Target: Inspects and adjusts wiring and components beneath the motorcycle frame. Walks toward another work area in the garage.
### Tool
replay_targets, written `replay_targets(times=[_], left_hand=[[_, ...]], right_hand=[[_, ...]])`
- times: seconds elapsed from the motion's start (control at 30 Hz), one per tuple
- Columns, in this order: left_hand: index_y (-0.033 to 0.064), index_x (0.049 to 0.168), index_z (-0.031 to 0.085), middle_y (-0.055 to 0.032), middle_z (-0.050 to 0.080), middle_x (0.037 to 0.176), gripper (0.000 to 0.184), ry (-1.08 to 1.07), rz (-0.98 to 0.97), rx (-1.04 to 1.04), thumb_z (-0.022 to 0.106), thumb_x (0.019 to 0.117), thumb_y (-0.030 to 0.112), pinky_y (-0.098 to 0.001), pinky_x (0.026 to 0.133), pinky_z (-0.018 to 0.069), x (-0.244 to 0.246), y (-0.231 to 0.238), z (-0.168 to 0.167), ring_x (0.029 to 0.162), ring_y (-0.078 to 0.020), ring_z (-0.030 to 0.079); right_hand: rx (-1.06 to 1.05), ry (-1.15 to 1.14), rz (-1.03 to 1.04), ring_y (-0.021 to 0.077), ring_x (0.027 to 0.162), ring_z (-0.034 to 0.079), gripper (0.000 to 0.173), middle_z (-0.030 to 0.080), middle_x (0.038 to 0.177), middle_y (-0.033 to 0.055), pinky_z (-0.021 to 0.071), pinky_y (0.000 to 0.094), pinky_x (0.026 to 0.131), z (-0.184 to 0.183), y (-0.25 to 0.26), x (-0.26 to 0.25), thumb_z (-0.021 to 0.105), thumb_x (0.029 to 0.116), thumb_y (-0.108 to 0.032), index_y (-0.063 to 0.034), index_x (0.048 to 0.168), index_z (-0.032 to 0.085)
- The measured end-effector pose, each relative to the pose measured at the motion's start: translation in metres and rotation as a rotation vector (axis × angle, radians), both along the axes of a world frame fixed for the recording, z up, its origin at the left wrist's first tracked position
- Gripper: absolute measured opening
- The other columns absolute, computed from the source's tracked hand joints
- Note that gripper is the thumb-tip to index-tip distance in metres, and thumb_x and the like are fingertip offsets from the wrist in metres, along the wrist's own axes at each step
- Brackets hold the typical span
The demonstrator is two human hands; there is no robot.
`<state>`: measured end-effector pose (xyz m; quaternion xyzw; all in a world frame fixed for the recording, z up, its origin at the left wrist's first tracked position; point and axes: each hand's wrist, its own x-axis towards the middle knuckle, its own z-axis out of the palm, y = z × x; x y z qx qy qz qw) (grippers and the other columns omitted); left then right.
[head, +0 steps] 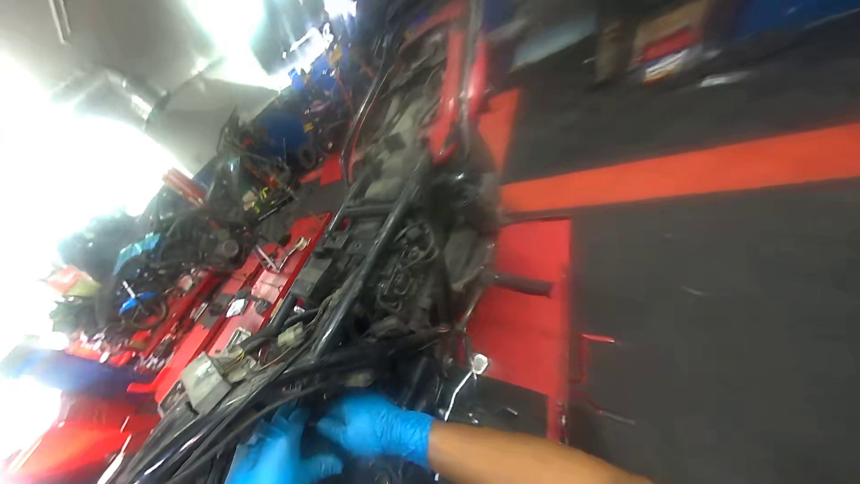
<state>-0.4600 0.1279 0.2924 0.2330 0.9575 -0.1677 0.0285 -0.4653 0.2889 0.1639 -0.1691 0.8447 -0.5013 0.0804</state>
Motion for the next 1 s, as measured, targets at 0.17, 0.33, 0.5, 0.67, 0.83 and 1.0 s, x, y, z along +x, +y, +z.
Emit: replay_targets(times=[0.17,0.33,0.5,0.67,0.83,1.0], left_hand=[[0.0147,0.125,0.072,-0.0142,0.068,0.132,0.085,-0.010,0.003,0.028,0.076,0.0689,0.078,-0.0620,0.106,0.0464,0.004,0.007,0.005,0.126,-0.0374,0.061],[0.0184,0.123,0.073,-0.0097,0.070,0.129,0.086,-0.002,-0.010,0.025,0.076,0.0650,0.081,-0.0607,0.106,0.0477,0.004,-0.001,0.004,0.123,-0.0318,0.064],[0.0202,0.122,0.074,-0.0076,0.071,0.126,0.085,-0.033,-0.055,0.055,0.082,0.0584,0.076,-0.0594,0.106,0.0484,-0.001,-0.011,0.001,0.121,-0.0290,0.065],[0.0263,0.124,0.071,-0.0010,0.072,0.121,0.087,-0.079,-0.122,0.187,0.087,0.0514,0.073,-0.0582,0.105,0.0504,-0.006,-0.022,-0.002,0.116,-0.0233,0.066],[0.0316,0.133,0.067,0.0003,0.070,0.129,0.076,0.141,-0.014,0.307,0.084,0.0670,0.065,-0.0605,0.104,0.0496,0.019,-0.026,-0.009,0.123,-0.0268,0.063],[0.0248,0.121,0.074,0.0002,0.074,0.118,0.054,0.425,-0.027,0.548,0.084,0.0754,0.053,-0.0520,0.114,0.0423,0.078,-0.018,-0.036,0.119,-0.0222,0.064]], right_hand=[[0.110,-0.060,-0.086,0.0429,0.103,0.069,0.076,0.072,0.102,0.0222,0.0499,0.0712,0.081,0.011,-0.012,0.003,0.025,0.1051,-0.066,-0.0054,0.099,0.072],[0.116,-0.175,-0.185,0.0427,0.111,0.068,0.083,0.072,0.112,0.0233,0.0501,0.0716,0.086,0.020,-0.024,0.012,0.028,0.0999,-0.074,-0.0039,0.103,0.072],[0.167,-0.259,-0.292,0.0416,0.116,0.067,0.081,0.070,0.120,0.0223,0.0504,0.0715,0.089,0.046,-0.033,0.033,0.028,0.1005,-0.071,-0.0046,0.112,0.072],[0.322,-0.131,-0.191,0.0432,0.119,0.065,0.049,0.069,0.126,0.0219,0.0495,0.0725,0.092,0.062,-0.035,0.042,0.036,0.1079,-0.043,-0.0091,0.127,0.068],[0.343,0.113,-0.037,0.0401,0.120,0.065,0.049,0.068,0.129,0.0206,0.0499,0.0628,0.102,0.028,-0.037,0.026,0.056,0.1057,-0.027,-0.0213,0.154,0.050],[-0.360,0.113,-0.051,0.0176,0.107,0.068,0.032,0.071,0.115,0.0102,0.0573,0.0404,0.093,-0.031,-0.041,0.023,0.051,0.1070,-0.021,-0.0079,0.134,0.063]])
